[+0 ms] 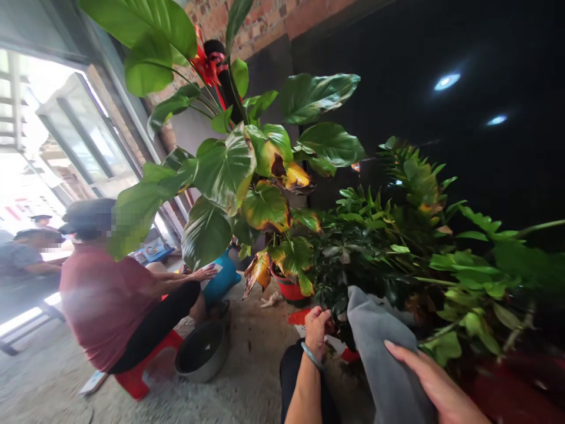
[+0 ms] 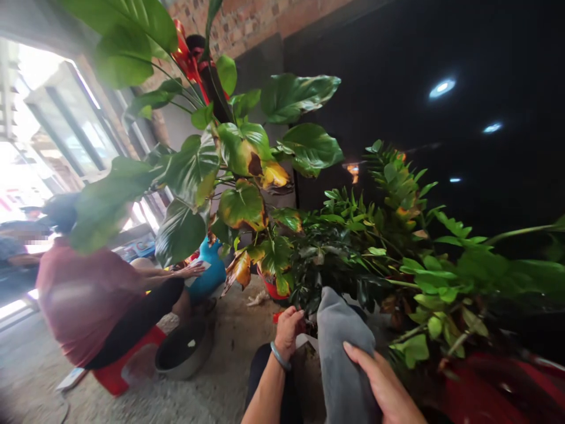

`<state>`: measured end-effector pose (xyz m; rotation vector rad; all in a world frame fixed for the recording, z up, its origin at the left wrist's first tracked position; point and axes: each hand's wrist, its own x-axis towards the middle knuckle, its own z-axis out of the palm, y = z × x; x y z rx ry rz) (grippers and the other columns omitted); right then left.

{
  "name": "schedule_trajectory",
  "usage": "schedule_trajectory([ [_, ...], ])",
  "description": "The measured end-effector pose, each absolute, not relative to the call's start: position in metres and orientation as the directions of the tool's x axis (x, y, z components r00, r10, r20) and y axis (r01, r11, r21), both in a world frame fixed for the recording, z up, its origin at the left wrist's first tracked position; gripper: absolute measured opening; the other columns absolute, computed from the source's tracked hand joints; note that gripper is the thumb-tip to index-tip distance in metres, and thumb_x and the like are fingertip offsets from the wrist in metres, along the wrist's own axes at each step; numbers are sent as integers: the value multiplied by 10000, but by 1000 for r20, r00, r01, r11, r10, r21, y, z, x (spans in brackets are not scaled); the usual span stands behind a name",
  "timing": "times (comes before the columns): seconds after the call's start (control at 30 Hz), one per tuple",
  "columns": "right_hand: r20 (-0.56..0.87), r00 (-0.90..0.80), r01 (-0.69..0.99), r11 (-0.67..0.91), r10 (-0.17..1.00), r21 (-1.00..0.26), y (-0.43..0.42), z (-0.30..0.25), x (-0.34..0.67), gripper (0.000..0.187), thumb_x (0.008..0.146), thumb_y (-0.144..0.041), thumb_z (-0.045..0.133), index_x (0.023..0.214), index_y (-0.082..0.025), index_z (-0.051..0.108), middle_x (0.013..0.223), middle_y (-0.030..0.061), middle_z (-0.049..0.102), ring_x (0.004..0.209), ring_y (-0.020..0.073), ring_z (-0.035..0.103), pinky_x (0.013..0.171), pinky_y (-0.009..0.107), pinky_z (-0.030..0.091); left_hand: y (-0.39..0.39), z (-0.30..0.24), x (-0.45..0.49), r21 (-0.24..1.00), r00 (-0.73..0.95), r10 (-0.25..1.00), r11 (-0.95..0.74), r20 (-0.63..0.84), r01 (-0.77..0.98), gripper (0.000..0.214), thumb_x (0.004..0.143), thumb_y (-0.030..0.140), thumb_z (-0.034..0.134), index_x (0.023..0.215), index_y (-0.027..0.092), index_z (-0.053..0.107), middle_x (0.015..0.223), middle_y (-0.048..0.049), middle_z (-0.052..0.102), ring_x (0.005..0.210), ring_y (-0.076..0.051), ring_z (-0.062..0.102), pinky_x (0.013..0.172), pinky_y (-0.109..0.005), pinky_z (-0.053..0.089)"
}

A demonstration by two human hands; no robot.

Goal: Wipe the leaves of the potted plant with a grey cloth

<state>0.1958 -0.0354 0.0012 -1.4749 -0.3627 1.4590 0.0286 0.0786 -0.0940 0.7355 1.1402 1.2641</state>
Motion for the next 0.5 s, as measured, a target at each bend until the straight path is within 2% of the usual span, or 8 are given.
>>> schedule_trajectory([
  [0.1, -513, 371, -429, -348, 774, -834, -39, 29, 208, 353, 392, -362, 805, 702, -223, 710, 763, 85, 800, 949, 379, 711, 741, 405, 588, 79, -94, 28, 918, -71, 967, 209, -246, -336, 369, 383, 437, 762, 533, 196, 527, 407, 59, 457, 397, -75, 410, 434, -225, 302],
  [0.23, -382, 502, -545, -59, 776, -836, -9, 69, 221, 263, 443, -267, 759, 696, -254, 688, 566, 18, 751, 721, 320, 743, 672, 383, 602, 77, -91, 29, 919, -61, 966, 220, -253, -328, 355, 378, 417, 764, 533, 195, 535, 417, 54, 479, 407, -77, 421, 434, -219, 301],
  [0.27, -387, 494, -575, -42, 779, -817, -2, 68, 221, 235, 455, -253, 753, 678, -259, 679, 531, 6, 736, 688, 307, 741, 667, 377, 605, 76, -90, 29, 919, -63, 965, 221, -255, -327, 353, 374, 415, 763, 530, 196, 535, 413, 55, 479, 405, -77, 418, 434, -217, 302],
  [0.33, -483, 373, -630, -166, 792, -759, 0, 50, 216, 174, 480, -287, 752, 623, -253, 659, 493, 23, 720, 669, 322, 740, 660, 407, 607, 75, -89, 30, 920, -70, 964, 220, -255, -324, 353, 370, 416, 761, 523, 198, 530, 404, 54, 478, 405, -77, 415, 437, -216, 308],
  [0.4, -606, 209, -597, -390, 768, -701, -14, 18, 210, 193, 498, -388, 752, 565, -241, 647, 503, 81, 724, 707, 376, 738, 657, 469, 603, 74, -87, 29, 922, -76, 964, 218, -254, -320, 352, 371, 416, 763, 517, 198, 529, 403, 53, 478, 410, -78, 417, 441, -215, 315],
  [0.47, -592, 180, -474, -458, 786, -752, -37, -12, 206, 226, 468, -433, 763, 546, -247, 661, 600, 100, 763, 817, 402, 733, 682, 478, 599, 74, -87, 28, 924, -80, 964, 218, -255, -316, 349, 371, 411, 765, 520, 196, 533, 410, 52, 482, 415, -79, 421, 442, -214, 317],
  [0.5, -568, 193, -450, -443, 800, -776, -48, -21, 206, 217, 390, -337, 799, 551, -256, 678, 692, 92, 789, 929, 397, 715, 741, 434, 595, 74, -87, 27, 924, -81, 963, 219, -255, -314, 347, 371, 409, 765, 522, 195, 536, 411, 52, 483, 415, -80, 422, 441, -214, 316],
])
